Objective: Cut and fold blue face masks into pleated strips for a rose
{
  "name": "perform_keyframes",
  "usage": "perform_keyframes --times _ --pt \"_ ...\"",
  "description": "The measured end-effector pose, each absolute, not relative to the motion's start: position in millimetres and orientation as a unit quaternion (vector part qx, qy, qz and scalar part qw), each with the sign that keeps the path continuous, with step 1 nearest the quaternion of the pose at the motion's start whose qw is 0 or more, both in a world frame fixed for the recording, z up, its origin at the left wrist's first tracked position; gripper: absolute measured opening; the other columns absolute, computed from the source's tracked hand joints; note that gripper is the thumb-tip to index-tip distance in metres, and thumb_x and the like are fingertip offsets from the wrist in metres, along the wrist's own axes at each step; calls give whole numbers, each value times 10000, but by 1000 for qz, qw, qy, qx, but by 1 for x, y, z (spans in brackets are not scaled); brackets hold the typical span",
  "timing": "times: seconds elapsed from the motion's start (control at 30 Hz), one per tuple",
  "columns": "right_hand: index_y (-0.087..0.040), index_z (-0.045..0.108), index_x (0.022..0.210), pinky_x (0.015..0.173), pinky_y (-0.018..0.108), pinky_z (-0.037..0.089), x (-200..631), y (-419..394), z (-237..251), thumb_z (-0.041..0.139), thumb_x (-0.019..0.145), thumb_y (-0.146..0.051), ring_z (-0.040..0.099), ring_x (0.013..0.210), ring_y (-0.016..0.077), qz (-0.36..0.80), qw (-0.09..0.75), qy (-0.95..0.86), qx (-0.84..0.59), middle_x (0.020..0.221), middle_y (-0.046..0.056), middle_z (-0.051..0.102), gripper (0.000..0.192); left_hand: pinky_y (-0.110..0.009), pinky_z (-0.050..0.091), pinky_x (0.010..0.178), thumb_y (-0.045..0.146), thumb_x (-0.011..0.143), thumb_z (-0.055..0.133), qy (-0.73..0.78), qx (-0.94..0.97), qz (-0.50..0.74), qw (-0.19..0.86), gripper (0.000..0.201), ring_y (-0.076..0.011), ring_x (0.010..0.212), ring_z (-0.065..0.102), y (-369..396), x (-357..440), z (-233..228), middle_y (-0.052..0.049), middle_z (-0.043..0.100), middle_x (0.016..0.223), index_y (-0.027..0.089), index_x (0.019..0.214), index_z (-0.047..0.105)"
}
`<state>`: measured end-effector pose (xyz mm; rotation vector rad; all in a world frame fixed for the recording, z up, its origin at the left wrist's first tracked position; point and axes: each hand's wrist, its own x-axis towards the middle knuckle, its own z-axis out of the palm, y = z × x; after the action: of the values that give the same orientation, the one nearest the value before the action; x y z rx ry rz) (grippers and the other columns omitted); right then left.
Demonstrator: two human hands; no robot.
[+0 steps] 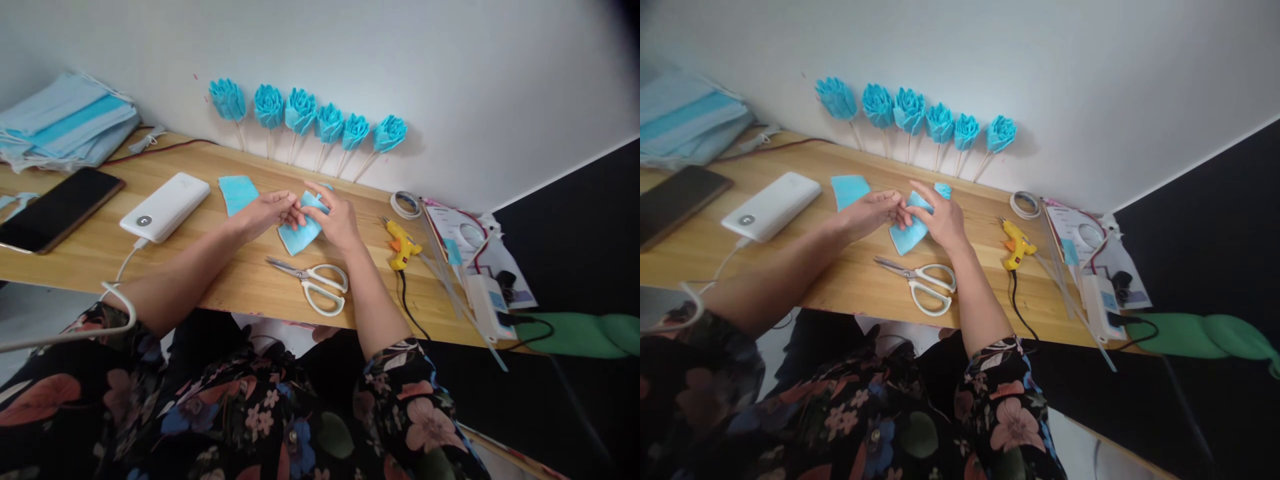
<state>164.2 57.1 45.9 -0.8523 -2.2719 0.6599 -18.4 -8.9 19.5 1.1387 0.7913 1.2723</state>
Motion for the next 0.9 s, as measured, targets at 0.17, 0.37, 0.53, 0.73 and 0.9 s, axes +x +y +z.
perform_keyframes --times 0.17,0.37,0.53,0.73,0.9 --pt "-264 656 1319 782 324 487 161 56 46 682 863 -387 656 852 191 255 308 -850 -342 1066 35 741 473 -280 492 683 483 911 663 342 492 555 577 361 -147 646 662 -10 -19 22 -78 733 760 128 863 619" --pt "-251 654 1297 692 314 502 154 56 39 661 874 -460 608 730 162 339 331 -806 -354 885 8 711 473 -274 487 687 463 915 663 338 474 565 584 339 -148 655 662 -11 -21 24 -69 730 761 132 860 621" --pt "-230 643 1294 613 306 497 147 54 30 636 876 -537 574 631 153 409 339 -781 -329 728 -5 660 519 -275 497 709 458 924 651 349 460 570 584 339 -142 659 652 -12 -18 27 -50 703 720 143 808 607" --pt "-232 622 1302 671 327 553 144 52 28 585 907 -546 646 706 174 466 344 -756 -306 755 12 687 506 -280 513 719 484 893 684 346 445 574 594 372 -142 669 654 -13 -13 31 -44 699 720 158 761 563" --pt "-234 649 1271 700 312 545 149 55 29 595 888 -566 647 800 175 430 365 -763 -316 923 37 716 509 -256 495 665 540 825 740 356 463 570 579 418 -126 640 630 -14 -12 32 -44 700 725 150 795 592"
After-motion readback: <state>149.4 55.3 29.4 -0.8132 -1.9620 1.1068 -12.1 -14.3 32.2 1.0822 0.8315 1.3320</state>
